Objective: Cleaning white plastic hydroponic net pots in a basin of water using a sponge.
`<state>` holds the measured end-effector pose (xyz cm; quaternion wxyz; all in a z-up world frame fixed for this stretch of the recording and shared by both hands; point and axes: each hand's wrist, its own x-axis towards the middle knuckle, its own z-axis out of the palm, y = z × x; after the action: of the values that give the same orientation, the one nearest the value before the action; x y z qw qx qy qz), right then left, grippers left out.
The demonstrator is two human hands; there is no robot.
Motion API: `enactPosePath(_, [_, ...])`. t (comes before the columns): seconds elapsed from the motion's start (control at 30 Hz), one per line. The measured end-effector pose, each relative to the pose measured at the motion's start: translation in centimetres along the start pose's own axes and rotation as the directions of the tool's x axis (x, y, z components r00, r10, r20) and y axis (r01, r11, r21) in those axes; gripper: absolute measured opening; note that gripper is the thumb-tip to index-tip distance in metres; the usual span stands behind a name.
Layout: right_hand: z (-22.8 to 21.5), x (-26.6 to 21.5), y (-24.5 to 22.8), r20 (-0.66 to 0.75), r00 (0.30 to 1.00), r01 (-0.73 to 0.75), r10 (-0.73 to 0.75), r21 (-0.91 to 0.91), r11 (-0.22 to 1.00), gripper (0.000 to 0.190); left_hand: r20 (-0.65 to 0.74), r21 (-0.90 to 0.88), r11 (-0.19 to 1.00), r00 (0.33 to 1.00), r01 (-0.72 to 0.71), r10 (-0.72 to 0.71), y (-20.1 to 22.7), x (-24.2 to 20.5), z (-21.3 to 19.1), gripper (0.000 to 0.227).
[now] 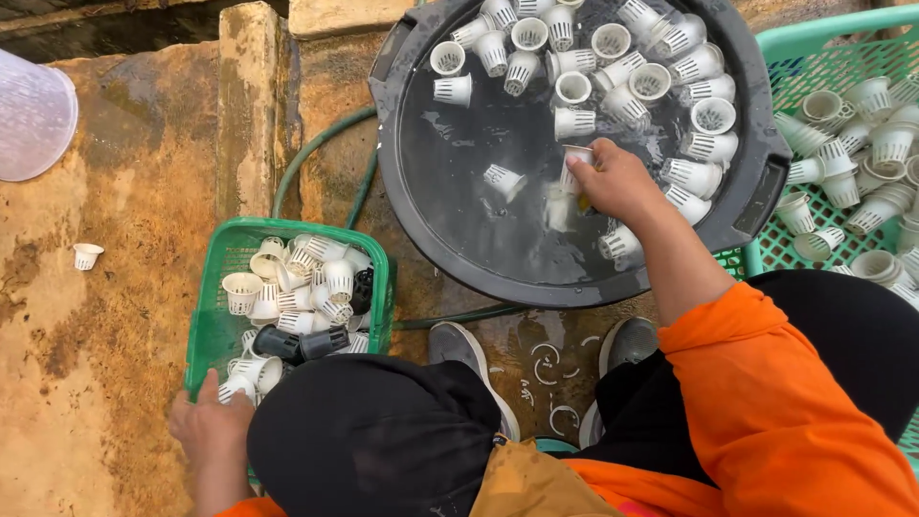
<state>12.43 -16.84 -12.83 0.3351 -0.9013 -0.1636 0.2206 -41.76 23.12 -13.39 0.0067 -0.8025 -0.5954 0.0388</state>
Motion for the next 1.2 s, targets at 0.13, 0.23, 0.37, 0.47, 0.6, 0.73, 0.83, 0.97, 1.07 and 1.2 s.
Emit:
enactPosePath(0.13, [-1.7,-1.3,-1.6,0.041,0.999,-0.042,0.034,0.190,0.981,0.041,-0.323,-0.203,0.916,0.907,-0.345,0.270,7.5,-0.4,-5.6,0.067])
enactPosePath(0.23, [-4.4,-3.1,-6.0,0.136,0.989,-0.114,0.065,0.398,0.910,0.037,-0.408,-0.518,0.699,0.861,-0.493,0.304,18.1,-4.6,-15.8,0.056])
enactPosePath(0.37, [-7.7,-4.5,-9.6,0.215,0.973,-0.009,-0.084,0.400,0.916,0.031,-0.426,-0.675,0.297,0.686,-0.675,0.590,30.4,-7.9,-21.3,0.054])
enactPosePath(0.47, [-8.2,-6.4,-10.0,0.268,0.926,0.137,-0.266,0.417,0.898,0.030,-0.212,-0.810,0.189,0.577,-0.555,0.789,37.0,-10.3,-22.6,0.082])
enactPosePath(0.6, [-9.2,-7.0,-9.3,0.319,0.869,0.148,-0.377,0.560,0.815,0.027,0.032,-0.998,0.049,0.318,-0.046,0.947,44.2,-11.3,-18.5,0.114])
enactPosePath(0.73, [-9.8,-6.3,-7.1,0.313,0.824,0.165,-0.472,0.664,0.729,0.031,0.004,-0.994,-0.030,0.315,0.106,0.949,46.9,-11.9,-14.4,0.098])
enactPosePath(0.83, [-10.2,-6.7,-7.4,0.212,0.864,0.267,-0.457,0.577,0.772,0.038,0.085,-0.993,0.042,0.440,0.108,0.894,46.7,-12.5,-15.3,0.083])
enactPosePath(0.97, [-10.9,-4.8,-5.6,0.053,0.984,0.076,-0.169,0.733,0.676,0.037,0.220,-0.973,0.217,0.616,0.081,0.756,46.9,-12.0,-18.0,0.076])
enactPosePath(1.07, [-9.4,-5.6,-6.7,-0.171,0.970,0.234,-0.171,0.839,0.492,0.037,0.101,-0.949,0.279,0.697,-0.147,0.710,47.6,-11.8,-16.3,0.079])
enactPosePath(1.2, [-7.8,-8.3,-10.6,-0.482,0.696,0.716,-0.533,0.410,0.565,0.043,-0.059,-0.866,0.300,0.677,-0.400,0.733,48.5,-12.4,-15.8,0.081])
